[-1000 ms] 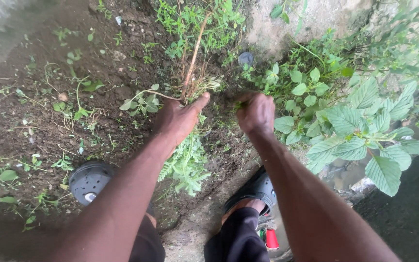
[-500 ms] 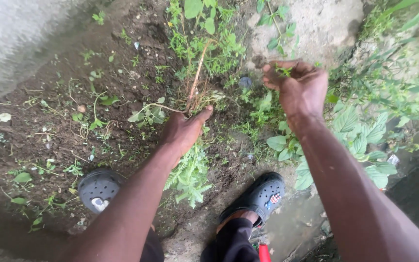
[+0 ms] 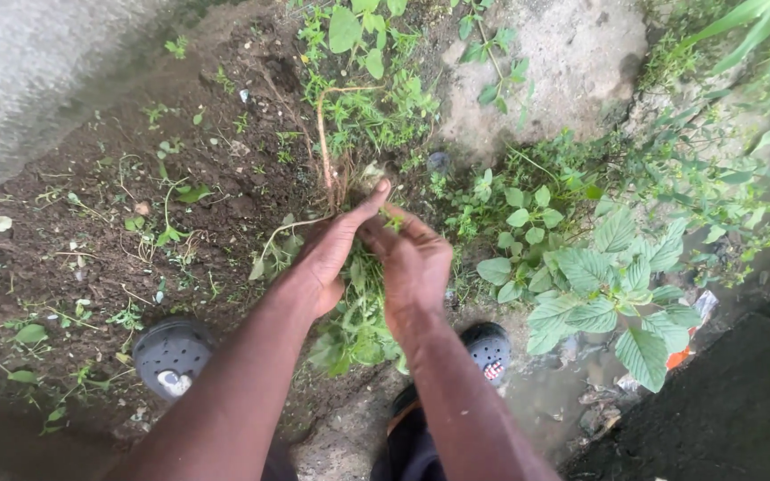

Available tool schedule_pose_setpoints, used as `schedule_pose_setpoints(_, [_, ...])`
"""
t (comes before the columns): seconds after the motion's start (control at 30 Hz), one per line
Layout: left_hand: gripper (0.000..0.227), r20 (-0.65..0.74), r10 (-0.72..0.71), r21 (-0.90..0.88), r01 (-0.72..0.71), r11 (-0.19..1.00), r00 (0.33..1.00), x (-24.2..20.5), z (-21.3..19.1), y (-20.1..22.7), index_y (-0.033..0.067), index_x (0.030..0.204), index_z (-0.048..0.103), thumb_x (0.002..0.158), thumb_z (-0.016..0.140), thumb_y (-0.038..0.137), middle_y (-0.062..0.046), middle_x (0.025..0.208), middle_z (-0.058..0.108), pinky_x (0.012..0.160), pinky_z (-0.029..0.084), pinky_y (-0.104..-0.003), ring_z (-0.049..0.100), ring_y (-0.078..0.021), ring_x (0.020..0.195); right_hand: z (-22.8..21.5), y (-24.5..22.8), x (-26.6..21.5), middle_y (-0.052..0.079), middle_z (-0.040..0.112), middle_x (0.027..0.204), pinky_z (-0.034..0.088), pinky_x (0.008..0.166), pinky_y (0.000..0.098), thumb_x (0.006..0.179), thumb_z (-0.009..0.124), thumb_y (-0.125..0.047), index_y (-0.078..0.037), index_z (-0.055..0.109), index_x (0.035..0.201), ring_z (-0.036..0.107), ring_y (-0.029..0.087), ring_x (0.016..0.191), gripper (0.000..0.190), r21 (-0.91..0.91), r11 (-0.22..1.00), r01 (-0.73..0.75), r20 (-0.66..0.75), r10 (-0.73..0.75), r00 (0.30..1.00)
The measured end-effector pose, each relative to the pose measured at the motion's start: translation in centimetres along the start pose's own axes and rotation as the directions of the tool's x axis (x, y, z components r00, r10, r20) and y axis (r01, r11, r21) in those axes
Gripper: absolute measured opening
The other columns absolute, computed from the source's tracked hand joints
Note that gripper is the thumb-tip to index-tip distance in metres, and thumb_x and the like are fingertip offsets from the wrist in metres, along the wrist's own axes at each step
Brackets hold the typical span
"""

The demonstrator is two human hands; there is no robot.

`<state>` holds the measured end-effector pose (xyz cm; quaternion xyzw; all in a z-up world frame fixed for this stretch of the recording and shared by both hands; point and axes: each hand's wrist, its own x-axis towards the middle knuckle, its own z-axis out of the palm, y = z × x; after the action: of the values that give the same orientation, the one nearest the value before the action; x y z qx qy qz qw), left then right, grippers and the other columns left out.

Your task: Pulling weeds from a patch of dirt and placing them into a plastic bag.

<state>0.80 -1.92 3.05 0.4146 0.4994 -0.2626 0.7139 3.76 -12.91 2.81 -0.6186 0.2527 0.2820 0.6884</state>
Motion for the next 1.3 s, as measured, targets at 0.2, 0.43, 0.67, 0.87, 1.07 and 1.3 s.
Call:
schedule_pose_setpoints(0.2, [0.134, 0.112, -0.009, -0.202, 0.032, 0.979, 0.994, 0.7, -0.6, -1.4, 0.0032, 0.161, 0.028, 0.057, 0.083, 0.067, -0.025, 0.17, 0.021, 0.124, 0.012, -0.066, 0.018, -0.0386, 0.158, 1.7, -2.7, -3.9, 0.017, 0.072, 0.125, 0.06, 0.096, 0.052, 0.091, 0.075, -0.007, -0.016, 0.058, 0.149, 0.068, 0.037, 0.112, 0.061, -0.457, 0.887, -0.066, -0.097, 0.024, 0.995])
schedule_pose_setpoints(0.43, [0.116, -0.007, -0.104, -0.082, 0.103, 0.991, 0.995, -0.9, 0.3, -0.9, 0.0071, 0.164, 0.021, 0.076, 0.076, 0.059, -0.018, 0.173, 0.007, 0.127, 0.007, -0.064, 0.004, -0.0336, 0.161, 0.2, -2.3, -4.7, 0.018, 0.069, 0.135, 0.06, 0.099, 0.0478, 0.083, 0.079, -0.009, -0.013, 0.023, 0.16, 0.073, 0.029, 0.114, 0.095, -0.537, 0.843, 0.03, -0.127, -0.116, 0.985])
schedule_pose_setpoints(0.67, [0.047, -0.19, 0.09, 0.405, -0.006, 0.914, 0.978, 2.7, 1.0, -2.0, 0.0016, 0.124, 0.066, 0.1, 0.068, 0.042, -0.013, 0.107, 0.06, 0.082, 0.042, -0.048, 0.052, -0.0249, 0.096, -8.9, 2.9, 2.8, 0.011, 0.076, 0.122, 0.069, 0.09, 0.0409, 0.092, 0.072, -0.008, -0.01, 0.061, 0.139, 0.078, 0.023, 0.105, 0.048, -0.733, 0.657, 0.178, -0.019, -0.281, 0.96])
schedule_pose_setpoints(0.87, [0.035, -0.153, 0.212, 0.602, -0.079, 0.794, 0.965, 6.0, 3.8, -3.7, 0.0019, 0.117, 0.061, 0.104, 0.061, 0.035, 0.0, 0.063, 0.051, 0.032, 0.031, -0.025, 0.038, -0.0084, 0.039, -12.0, 3.3, 7.0, 0.013, 0.058, 0.143, 0.062, 0.094, 0.042, 0.085, 0.083, -0.011, -0.015, 0.063, 0.137, 0.066, 0.028, 0.115, 0.055, -0.946, 0.286, 0.151, 0.087, -0.225, 0.971])
schedule_pose_setpoints(1.07, [0.037, -0.164, 0.282, 0.581, -0.139, 0.802, 0.945, 7.9, 5.9, -4.5, 0.0046, 0.123, 0.053, 0.102, 0.063, 0.033, 0.0, 0.065, 0.055, 0.031, 0.032, -0.025, 0.04, -0.0087, 0.039, -12.2, 5.2, 10.3, 0.011, 0.054, 0.142, 0.062, 0.092, 0.0375, 0.077, 0.092, -0.02, -0.031, 0.074, 0.125, 0.064, 0.028, 0.116, 0.053, -0.952, 0.287, 0.109, 0.05, -0.203, 0.978])
schedule_pose_setpoints(1.3, [0.034, -0.184, 0.214, 0.595, -0.065, 0.801, 0.959, 9.2, 7.5, -5.1, 0.0029, 0.099, 0.063, 0.103, 0.064, 0.036, 0.001, 0.061, 0.054, 0.032, 0.029, -0.026, 0.038, -0.0088, 0.039, -12.3, 5.6, 11.9, 0.019, 0.055, 0.142, 0.067, 0.063, 0.028, 0.087, 0.085, -0.017, -0.03, 0.077, 0.122, 0.073, 0.021, 0.083, 0.038, -0.979, 0.135, 0.15, 0.121, -0.204, 0.972])
